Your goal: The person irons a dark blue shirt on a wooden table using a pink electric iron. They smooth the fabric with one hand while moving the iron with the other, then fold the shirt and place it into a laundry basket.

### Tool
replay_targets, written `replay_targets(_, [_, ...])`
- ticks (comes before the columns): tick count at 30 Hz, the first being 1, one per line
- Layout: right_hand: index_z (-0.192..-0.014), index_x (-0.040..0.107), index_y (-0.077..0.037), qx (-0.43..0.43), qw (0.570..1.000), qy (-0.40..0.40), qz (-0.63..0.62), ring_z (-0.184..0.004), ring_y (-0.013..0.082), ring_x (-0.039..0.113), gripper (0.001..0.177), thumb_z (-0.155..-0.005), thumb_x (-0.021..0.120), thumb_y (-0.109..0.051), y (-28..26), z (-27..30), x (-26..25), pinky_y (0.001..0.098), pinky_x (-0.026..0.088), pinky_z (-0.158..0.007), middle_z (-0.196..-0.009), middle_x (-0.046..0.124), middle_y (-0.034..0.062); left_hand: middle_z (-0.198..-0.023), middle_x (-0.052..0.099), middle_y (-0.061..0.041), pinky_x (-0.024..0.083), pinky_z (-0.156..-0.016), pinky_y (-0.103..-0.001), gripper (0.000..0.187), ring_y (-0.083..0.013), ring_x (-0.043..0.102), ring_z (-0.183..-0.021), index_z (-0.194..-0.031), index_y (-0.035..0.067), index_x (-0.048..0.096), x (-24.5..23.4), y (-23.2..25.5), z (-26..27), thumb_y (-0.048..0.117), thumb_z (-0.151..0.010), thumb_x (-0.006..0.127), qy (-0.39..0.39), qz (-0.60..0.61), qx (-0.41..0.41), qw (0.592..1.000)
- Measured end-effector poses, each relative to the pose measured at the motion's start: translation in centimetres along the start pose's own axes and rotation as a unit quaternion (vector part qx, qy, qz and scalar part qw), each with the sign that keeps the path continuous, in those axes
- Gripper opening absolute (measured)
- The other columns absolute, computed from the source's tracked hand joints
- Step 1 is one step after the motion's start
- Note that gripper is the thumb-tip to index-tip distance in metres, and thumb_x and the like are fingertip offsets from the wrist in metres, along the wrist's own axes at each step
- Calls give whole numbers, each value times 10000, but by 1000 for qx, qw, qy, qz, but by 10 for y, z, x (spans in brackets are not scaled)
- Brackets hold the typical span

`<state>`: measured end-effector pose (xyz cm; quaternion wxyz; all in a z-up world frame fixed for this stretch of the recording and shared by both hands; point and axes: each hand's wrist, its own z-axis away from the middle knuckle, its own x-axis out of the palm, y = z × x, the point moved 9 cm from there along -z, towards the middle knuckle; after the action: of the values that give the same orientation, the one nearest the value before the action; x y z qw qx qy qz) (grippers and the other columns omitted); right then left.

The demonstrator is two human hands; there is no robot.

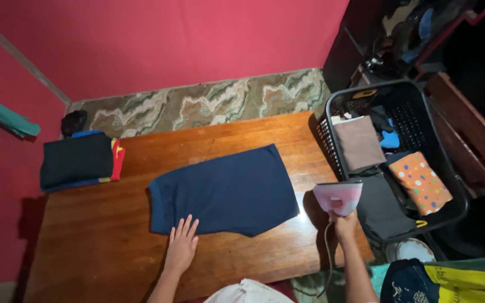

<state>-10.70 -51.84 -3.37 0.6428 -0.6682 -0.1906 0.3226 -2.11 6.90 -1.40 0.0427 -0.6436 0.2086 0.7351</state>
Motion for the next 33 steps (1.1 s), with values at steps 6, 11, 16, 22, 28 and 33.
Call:
replay_targets(6, [-1210,559,57,-140,968,161,129,-987,315,587,670,-596,826,28,-30,72,-25,383,512,-877,-1204,522,211,-1715,218,-19,157,-1249,-524,545,-293,192,-1571,-1609,223,335,12,-8,-1,310,-1074,390,-8,35,18,999])
replay_targets(11, [-984,663,-113,-354,867,-108,333,-819,333,638,159,-828,664,-141,-106,160,97,454,474,-728,-1001,669,96,-1584,451,-133,325,-1199,-526,457,-334,428,-1453,-1470,141,550,4,-16,0,244,-1025,565,117,4,101,988])
replay_targets(16, [-1316,620,-212,-451,737,-167,475,-1407,215,521,492,-876,480,-44,-63,126,159,448,378,-1119,-1430,614,2,-1481,535,-170,369,-1175,-489,436,-337,500,-1377,-1473,85,534,9,-31,-3,177,-1047,514,106,-76,146,981])
replay_targets(22, [-1220,600,-206,-466,678,-282,493,-1108,211,606,349,-883,511,-190,-61,131,168,386,439,-930,-1200,634,13,-1269,575,-154,434,-1082,-453,461,-324,540,-1189,-1329,37,578,8,-53,1,-66,-882,536,93,-70,147,982])
replay_targets(28, [-1061,680,-265,-315,739,-388,451,-1012,232,632,270,-794,636,-270,-10,127,149,413,410,-941,-1041,697,-28,-915,623,-37,385,-1058,-483,192,-254,574,-915,-995,107,649,-45,-51,23,-16,-936,515,97,82,84,988])
replay_targets(33, [-891,799,-218,-10,847,-405,344,-772,70,656,218,-713,682,-175,-7,61,162,229,482,-789,-874,768,-87,-822,710,-44,254,-1223,-524,213,-251,599,-917,-941,120,733,-14,-84,-10,18,-950,547,-43,103,-7,994])
